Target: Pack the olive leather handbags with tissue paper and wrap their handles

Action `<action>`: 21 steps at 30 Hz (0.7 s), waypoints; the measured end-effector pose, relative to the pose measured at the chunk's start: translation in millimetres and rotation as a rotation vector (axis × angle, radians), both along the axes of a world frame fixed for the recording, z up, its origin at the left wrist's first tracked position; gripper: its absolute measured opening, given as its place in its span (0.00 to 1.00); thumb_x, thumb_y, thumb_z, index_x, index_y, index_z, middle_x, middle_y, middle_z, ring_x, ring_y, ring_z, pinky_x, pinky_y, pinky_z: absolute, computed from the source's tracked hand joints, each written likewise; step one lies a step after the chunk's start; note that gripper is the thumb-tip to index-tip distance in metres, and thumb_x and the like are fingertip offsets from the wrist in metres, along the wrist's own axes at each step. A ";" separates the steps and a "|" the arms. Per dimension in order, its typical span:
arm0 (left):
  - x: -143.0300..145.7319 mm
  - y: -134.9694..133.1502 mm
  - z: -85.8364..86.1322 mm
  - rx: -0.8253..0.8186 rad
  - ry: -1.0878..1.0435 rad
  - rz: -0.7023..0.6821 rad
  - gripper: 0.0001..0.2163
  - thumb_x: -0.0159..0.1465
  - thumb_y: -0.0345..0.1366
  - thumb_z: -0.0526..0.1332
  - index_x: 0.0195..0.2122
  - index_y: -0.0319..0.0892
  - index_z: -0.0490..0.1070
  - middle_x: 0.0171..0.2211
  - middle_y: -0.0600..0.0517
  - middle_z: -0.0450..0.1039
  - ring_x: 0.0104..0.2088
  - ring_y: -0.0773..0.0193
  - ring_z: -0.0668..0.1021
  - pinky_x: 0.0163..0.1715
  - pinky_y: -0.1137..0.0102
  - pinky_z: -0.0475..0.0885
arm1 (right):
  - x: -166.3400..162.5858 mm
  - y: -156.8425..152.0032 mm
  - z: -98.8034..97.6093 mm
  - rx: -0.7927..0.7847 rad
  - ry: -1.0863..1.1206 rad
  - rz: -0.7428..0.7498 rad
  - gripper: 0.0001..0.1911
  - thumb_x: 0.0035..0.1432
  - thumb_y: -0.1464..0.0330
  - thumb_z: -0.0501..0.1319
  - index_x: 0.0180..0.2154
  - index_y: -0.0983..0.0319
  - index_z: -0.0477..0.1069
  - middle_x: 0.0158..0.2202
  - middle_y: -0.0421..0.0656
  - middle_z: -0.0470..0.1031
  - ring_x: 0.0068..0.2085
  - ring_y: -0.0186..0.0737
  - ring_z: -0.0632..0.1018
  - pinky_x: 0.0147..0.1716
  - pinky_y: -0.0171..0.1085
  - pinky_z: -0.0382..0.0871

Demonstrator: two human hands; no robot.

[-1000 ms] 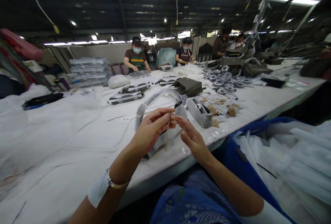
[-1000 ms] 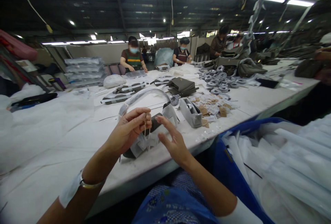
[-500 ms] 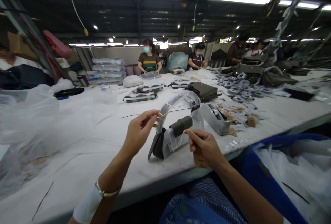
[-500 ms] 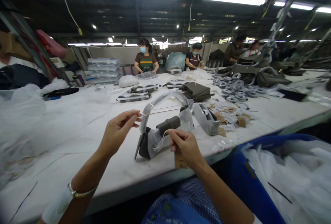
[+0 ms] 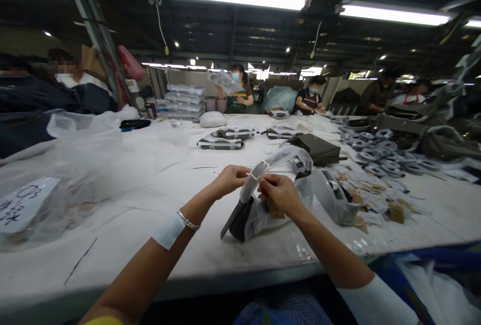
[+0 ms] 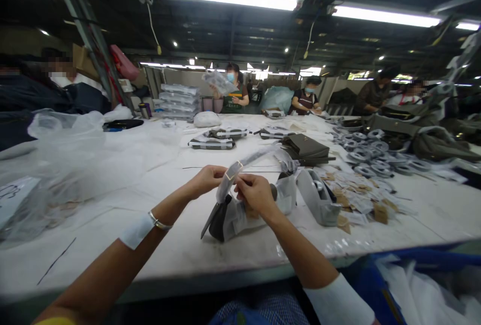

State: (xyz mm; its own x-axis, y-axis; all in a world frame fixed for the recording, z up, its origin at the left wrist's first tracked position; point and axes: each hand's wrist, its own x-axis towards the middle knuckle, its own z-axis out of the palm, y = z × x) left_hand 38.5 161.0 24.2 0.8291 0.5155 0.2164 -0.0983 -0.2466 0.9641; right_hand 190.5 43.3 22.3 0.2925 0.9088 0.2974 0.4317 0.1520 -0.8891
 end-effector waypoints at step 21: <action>-38.6 -44.6 -54.8 -0.540 -0.523 0.198 0.27 0.59 0.31 0.67 0.59 0.54 0.67 0.61 0.47 0.67 0.27 0.76 0.73 0.26 0.79 0.72 | -22.8 -62.3 -48.4 0.425 0.014 0.058 0.03 0.60 0.70 0.65 0.35 0.54 0.76 0.38 0.41 0.81 0.45 0.45 0.80 0.55 0.48 0.69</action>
State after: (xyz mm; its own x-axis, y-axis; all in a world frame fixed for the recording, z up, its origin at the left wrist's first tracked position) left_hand 0.0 116.4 -30.5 0.5699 0.7885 0.2311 -0.5766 0.1833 0.7962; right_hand 167.7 -19.0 -26.0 0.2516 0.7214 0.6452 0.4002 0.5294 -0.7480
